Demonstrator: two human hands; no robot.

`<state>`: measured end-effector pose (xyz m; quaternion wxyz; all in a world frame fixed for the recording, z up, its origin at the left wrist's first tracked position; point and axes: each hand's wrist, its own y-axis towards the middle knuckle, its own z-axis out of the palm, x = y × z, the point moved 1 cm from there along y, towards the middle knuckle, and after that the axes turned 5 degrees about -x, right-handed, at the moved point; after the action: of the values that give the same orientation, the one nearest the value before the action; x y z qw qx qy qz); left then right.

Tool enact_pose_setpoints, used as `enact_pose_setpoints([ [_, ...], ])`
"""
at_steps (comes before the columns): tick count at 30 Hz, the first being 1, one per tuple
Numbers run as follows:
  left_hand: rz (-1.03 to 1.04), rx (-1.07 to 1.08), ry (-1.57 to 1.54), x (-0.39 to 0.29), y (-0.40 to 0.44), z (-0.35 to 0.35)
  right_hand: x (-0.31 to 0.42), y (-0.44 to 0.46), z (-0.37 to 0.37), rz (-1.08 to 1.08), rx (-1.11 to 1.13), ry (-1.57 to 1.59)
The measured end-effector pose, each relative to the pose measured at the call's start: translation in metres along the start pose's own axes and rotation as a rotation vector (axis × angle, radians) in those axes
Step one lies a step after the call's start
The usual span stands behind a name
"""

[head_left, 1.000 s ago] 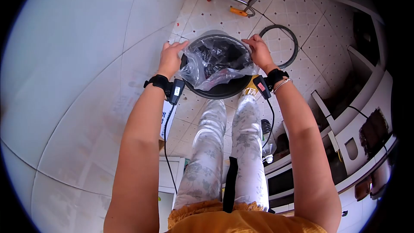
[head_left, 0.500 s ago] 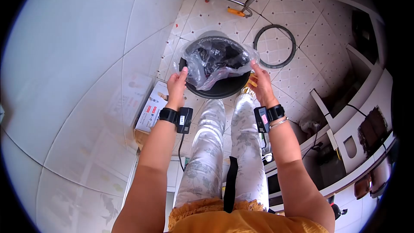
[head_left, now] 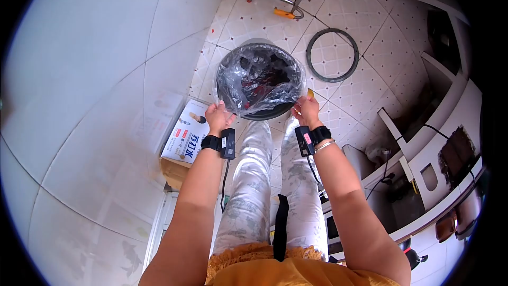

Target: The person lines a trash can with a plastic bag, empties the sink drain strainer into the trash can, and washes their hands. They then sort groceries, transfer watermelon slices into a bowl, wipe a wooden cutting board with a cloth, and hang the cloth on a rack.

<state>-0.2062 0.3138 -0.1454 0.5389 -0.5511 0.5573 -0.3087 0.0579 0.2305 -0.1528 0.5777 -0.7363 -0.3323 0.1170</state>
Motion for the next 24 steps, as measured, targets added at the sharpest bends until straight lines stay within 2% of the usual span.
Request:
enact_pose_setpoints([
  [3,0.058,-0.029,-0.017,0.001,0.003,-0.002,-0.015,0.025,-0.003,-0.015,-0.051,0.095],
  [6,-0.115,0.016,-0.011,-0.014,0.003,-0.002,-0.017,0.05,-0.015,0.224,0.308,0.048],
  [7,-0.117,0.017,-0.012,-0.015,0.013,-0.006,-0.022,0.065,-0.015,0.223,0.306,0.046],
  [9,-0.203,0.167,0.019,-0.015,0.026,-0.01,-0.028,0.081,-0.01,0.159,0.457,-0.301],
  [10,-0.209,0.154,0.029,-0.013,0.029,-0.009,-0.026,0.082,-0.009,0.122,0.44,-0.487],
  [11,-0.213,0.15,0.03,-0.01,0.03,-0.011,-0.028,0.082,-0.009,0.128,0.44,-0.487],
  [14,-0.176,0.011,-0.014,-0.014,0.005,-0.001,-0.035,0.082,-0.013,0.21,0.426,-0.415],
  [15,-0.138,0.085,-0.083,-0.004,0.01,-0.011,-0.031,0.066,-0.014,0.237,0.427,-0.243],
  [17,-0.087,0.058,-0.132,0.006,0.011,-0.014,-0.023,0.037,-0.019,0.29,0.42,0.099],
  [19,-0.094,0.038,-0.147,0.012,0.014,-0.013,-0.024,0.033,-0.022,0.258,0.437,0.098],
  [24,-0.06,0.07,-0.182,0.02,0.004,-0.009,-0.026,0.011,-0.021,0.354,0.315,0.126],
])
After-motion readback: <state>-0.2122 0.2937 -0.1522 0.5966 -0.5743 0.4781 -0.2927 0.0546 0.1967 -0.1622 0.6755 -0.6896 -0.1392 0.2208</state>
